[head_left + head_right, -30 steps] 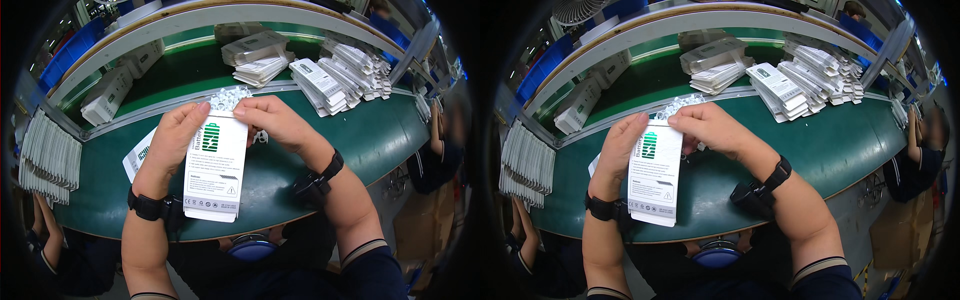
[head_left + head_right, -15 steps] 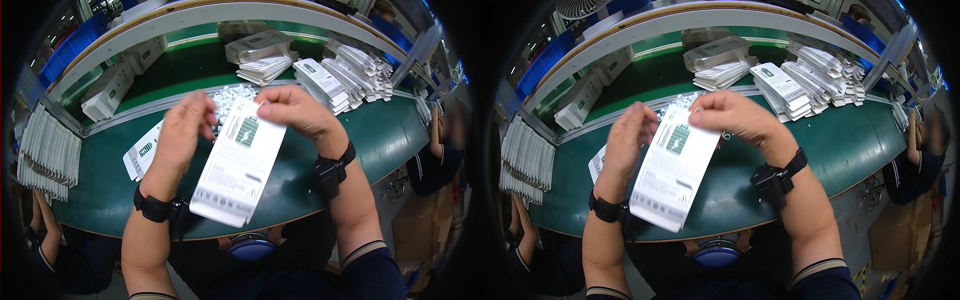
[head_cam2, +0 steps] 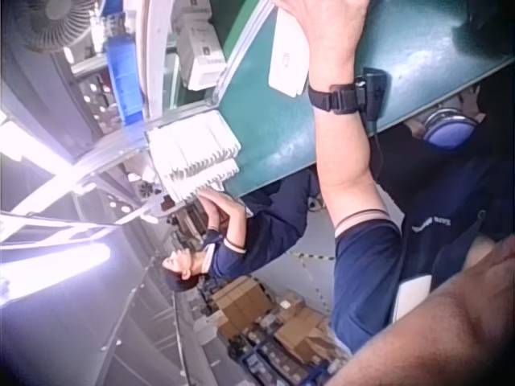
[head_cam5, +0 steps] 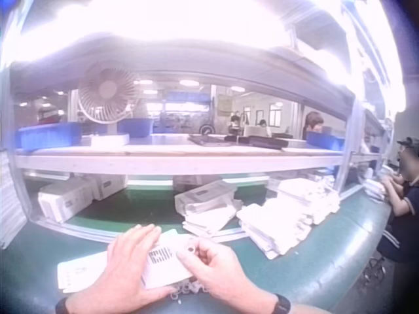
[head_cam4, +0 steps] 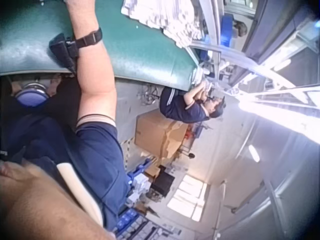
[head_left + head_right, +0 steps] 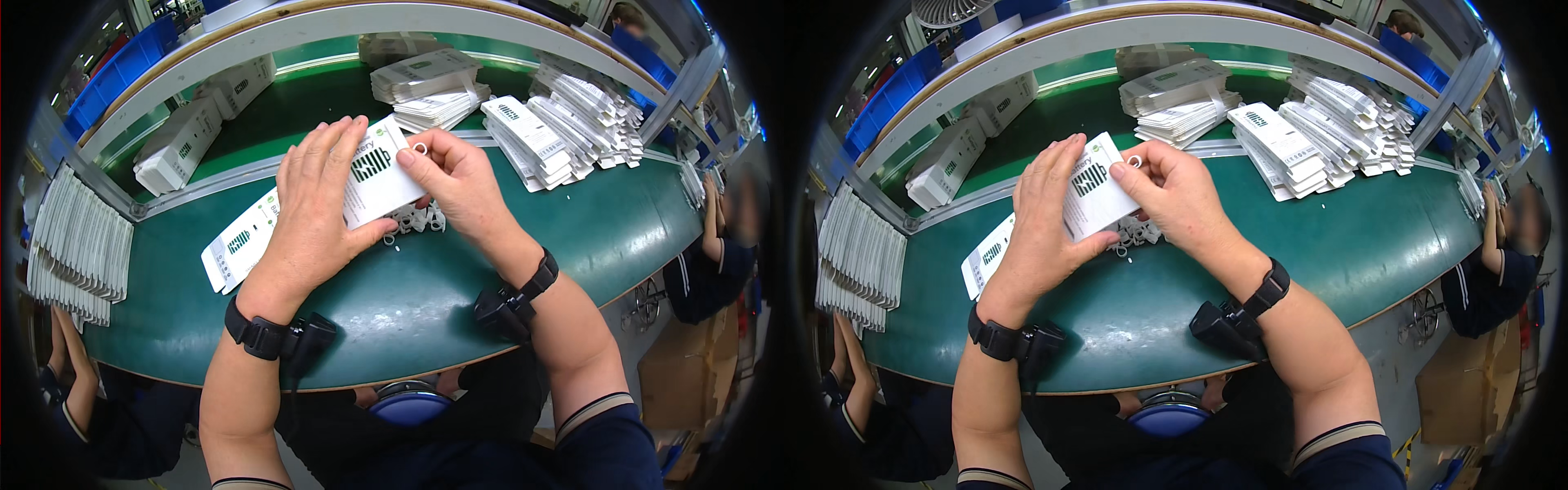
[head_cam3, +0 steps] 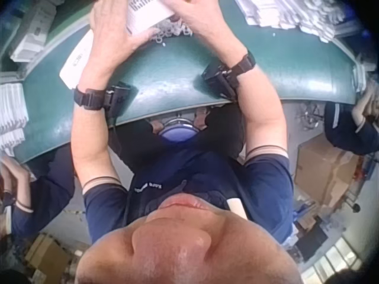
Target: Manually attaching plastic clips to battery product packaging sleeves on a factory assembly line.
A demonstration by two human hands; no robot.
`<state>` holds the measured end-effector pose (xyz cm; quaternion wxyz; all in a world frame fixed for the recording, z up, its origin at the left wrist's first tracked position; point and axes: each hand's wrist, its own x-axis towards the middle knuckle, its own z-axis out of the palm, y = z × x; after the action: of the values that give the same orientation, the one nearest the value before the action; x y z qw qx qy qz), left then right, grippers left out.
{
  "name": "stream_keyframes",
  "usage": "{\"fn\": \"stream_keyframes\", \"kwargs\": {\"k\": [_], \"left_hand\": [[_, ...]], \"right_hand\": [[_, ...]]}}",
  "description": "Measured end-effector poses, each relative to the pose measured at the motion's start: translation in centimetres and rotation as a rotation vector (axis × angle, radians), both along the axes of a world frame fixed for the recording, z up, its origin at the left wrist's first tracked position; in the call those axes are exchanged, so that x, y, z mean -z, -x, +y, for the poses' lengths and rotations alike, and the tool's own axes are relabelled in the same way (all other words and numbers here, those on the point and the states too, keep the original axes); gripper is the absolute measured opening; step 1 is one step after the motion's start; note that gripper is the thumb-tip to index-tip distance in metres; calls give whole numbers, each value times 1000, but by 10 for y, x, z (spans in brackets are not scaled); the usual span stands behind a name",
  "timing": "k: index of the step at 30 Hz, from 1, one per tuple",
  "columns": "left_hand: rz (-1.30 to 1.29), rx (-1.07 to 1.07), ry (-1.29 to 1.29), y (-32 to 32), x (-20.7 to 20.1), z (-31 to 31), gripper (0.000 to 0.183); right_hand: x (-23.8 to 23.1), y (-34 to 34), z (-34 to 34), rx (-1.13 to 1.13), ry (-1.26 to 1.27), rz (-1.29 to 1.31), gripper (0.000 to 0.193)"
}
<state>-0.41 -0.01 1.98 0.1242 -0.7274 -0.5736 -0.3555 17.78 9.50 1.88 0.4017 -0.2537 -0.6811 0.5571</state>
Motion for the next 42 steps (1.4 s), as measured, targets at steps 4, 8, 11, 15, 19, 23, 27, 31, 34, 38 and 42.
{"fn": "stream_keyframes", "kwargs": {"k": [4,8,11,15,19,23,27,31,34,38,42], "left_hand": [[-76,52,74,4,-2,-2,106],[-100,71,69,3,-3,-1,105],[-64,60,52,1,-4,-2,104],[-10,52,3,0,-5,-4,102],[8,57,-50,-1,-7,-7,98],[10,69,-71,-1,-9,-7,96],[72,26,-75,-1,-10,-9,95],[117,24,-45,-2,-9,-10,93],[104,40,-16,-1,-8,-8,92],[103,16,16,1,-7,-7,92],[90,-19,16,4,-10,-8,95]], "right_hand": [[-2,0,-3,-66,59,52,27],[-1,1,-2,-96,120,128,27],[1,3,-2,-70,112,150,27],[0,2,-2,-58,110,145,27],[-3,-1,-1,-29,81,152,27],[-4,-2,2,-14,104,132,26],[-3,-1,4,-15,99,83,25],[-4,-4,6,20,-119,-137,25],[-2,-2,4,109,-361,-210,23],[0,1,-1,143,-463,-237,25],[-1,1,0,-32,-86,-76,29]]}}
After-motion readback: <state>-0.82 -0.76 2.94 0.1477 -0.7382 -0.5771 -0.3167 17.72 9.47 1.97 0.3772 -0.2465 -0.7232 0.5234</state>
